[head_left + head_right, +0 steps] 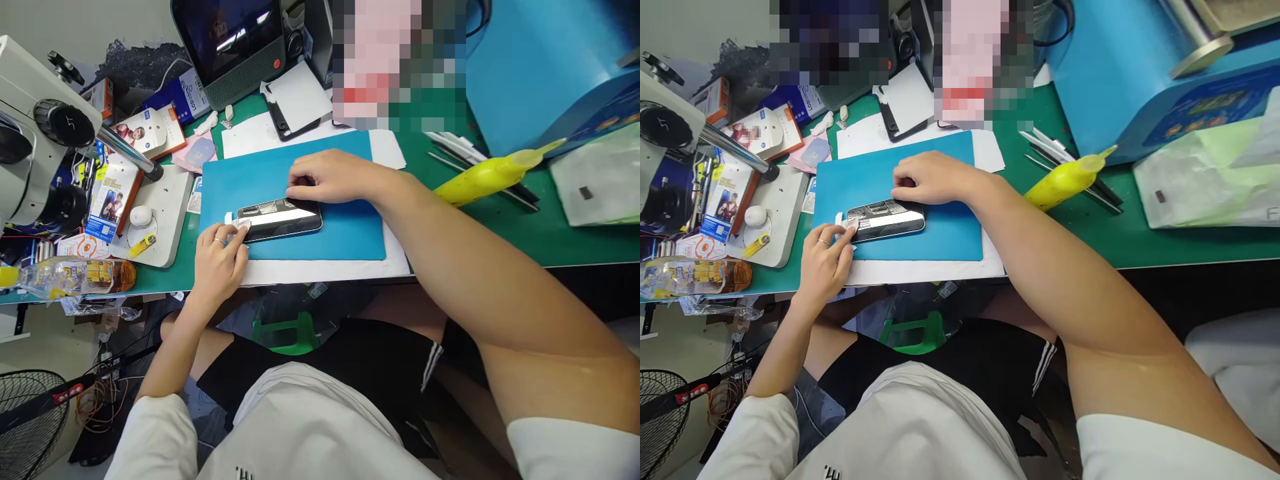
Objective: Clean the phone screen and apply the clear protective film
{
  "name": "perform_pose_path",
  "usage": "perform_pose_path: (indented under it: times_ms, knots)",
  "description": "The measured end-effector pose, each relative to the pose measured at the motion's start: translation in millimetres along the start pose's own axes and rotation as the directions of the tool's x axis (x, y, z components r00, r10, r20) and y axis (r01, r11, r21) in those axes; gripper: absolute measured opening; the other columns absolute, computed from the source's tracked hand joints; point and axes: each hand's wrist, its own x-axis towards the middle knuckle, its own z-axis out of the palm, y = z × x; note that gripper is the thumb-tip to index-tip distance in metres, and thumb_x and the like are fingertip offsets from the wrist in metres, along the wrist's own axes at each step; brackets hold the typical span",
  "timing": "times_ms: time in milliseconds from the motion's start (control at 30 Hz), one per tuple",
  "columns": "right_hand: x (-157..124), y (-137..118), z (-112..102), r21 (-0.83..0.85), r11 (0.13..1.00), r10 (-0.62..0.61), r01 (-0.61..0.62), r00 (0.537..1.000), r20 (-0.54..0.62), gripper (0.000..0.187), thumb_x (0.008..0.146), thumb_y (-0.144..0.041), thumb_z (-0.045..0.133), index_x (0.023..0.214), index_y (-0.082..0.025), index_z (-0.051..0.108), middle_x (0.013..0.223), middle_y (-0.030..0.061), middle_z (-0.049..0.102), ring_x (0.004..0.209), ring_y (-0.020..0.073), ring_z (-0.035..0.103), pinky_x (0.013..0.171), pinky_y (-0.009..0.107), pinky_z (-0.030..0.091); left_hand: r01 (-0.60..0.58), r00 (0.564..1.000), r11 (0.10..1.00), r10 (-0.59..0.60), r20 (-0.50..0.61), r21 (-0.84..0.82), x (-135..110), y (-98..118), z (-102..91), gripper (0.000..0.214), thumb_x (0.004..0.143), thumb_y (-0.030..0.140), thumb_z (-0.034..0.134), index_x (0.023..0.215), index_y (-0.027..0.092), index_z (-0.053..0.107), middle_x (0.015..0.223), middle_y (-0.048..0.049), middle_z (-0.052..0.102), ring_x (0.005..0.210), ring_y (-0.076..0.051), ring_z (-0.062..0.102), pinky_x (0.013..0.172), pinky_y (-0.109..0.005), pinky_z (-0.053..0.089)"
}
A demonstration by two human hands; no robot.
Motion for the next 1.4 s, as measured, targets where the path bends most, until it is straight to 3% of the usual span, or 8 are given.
perform_pose_path:
  times_ms: [233,400,667,867,1133,1400]
  knots:
    - [-0.1,-0.3,-1.6,-0.012,1.000,-0.001,0.001,1.000,0.004,0.034,0.100,-0.053,0.057,0.088,-0.023,0.068,0.098,0.0095,0.075,0.088,0.0259,0.065,0.077,0.039,0.039,-0.014,1.000,0.998,0.015,-0.023,0.060,-19.5,15.7,2.6,0.053,0.113,0.019,0.039,0.151,-0.001,0.070,0.130,-0.0263,0.077,0.119,-0.037,0.068,0.106,-0.053,0.057]
    - [-1.0,-0.6,-0.8,-0.004,1.000,0.007,-0.007,1.000,0.005,0.034,0.099,-0.053,0.057,0.089,-0.023,0.070,0.099,0.0095,0.076,0.089,0.0265,0.065,0.078,0.040,0.040,0.045,0.999,0.998,-0.044,-0.011,0.048,-18.3,29.5,4.3,0.053,0.112,0.018,0.039,0.154,0.004,0.069,0.130,-0.0232,0.076,0.116,-0.035,0.066,0.104,-0.051,0.056]
    - [-0.9,-0.7,1.0,0.006,1.000,0.017,-0.017,1.000,-0.008,0.034,0.098,-0.053,0.059,0.089,-0.023,0.073,0.098,0.0095,0.075,0.089,0.0269,0.065,0.080,0.040,0.040,0.097,0.995,0.989,-0.099,0.015,0.112,-1.8,25.4,4.3,0.057,0.107,0.015,0.039,0.154,0.001,0.069,0.122,-0.0233,0.075,0.107,-0.036,0.064,0.097,-0.051,0.056]
    - [-0.3,0.0,-0.7,0.014,1.000,0.007,-0.006,1.000,-0.004,0.035,0.099,-0.053,0.059,0.089,-0.022,0.072,0.100,0.0104,0.076,0.089,0.0267,0.065,0.079,0.040,0.039,0.076,0.997,0.987,-0.079,0.015,0.144,-15.0,33.1,0.9,0.056,0.109,0.017,0.038,0.153,-0.003,0.067,0.125,-0.0256,0.075,0.110,-0.037,0.064,0.099,-0.052,0.055]
    - [0.6,0.3,0.2,0.004,1.000,0.005,-0.005,1.000,-0.010,0.033,0.098,-0.052,0.060,0.088,-0.023,0.071,0.098,0.0098,0.076,0.088,0.0264,0.065,0.079,0.040,0.039,0.094,0.990,0.977,-0.112,0.085,0.191,9.1,32.3,2.1,0.057,0.106,0.017,0.039,0.152,-0.002,0.067,0.119,-0.0247,0.074,0.105,-0.037,0.063,0.093,-0.052,0.055]
    - [1.3,2.5,-0.1,0.001,1.000,-0.017,0.017,1.000,-0.017,0.033,0.100,-0.052,0.061,0.087,-0.024,0.073,0.098,0.0085,0.077,0.087,0.0262,0.065,0.077,0.040,0.038,0.035,0.996,0.972,-0.052,0.068,0.231,-2.3,39.4,-2.5,0.057,0.106,0.017,0.040,0.152,-0.003,0.067,0.117,-0.0231,0.076,0.105,-0.035,0.065,0.091,-0.048,0.054]
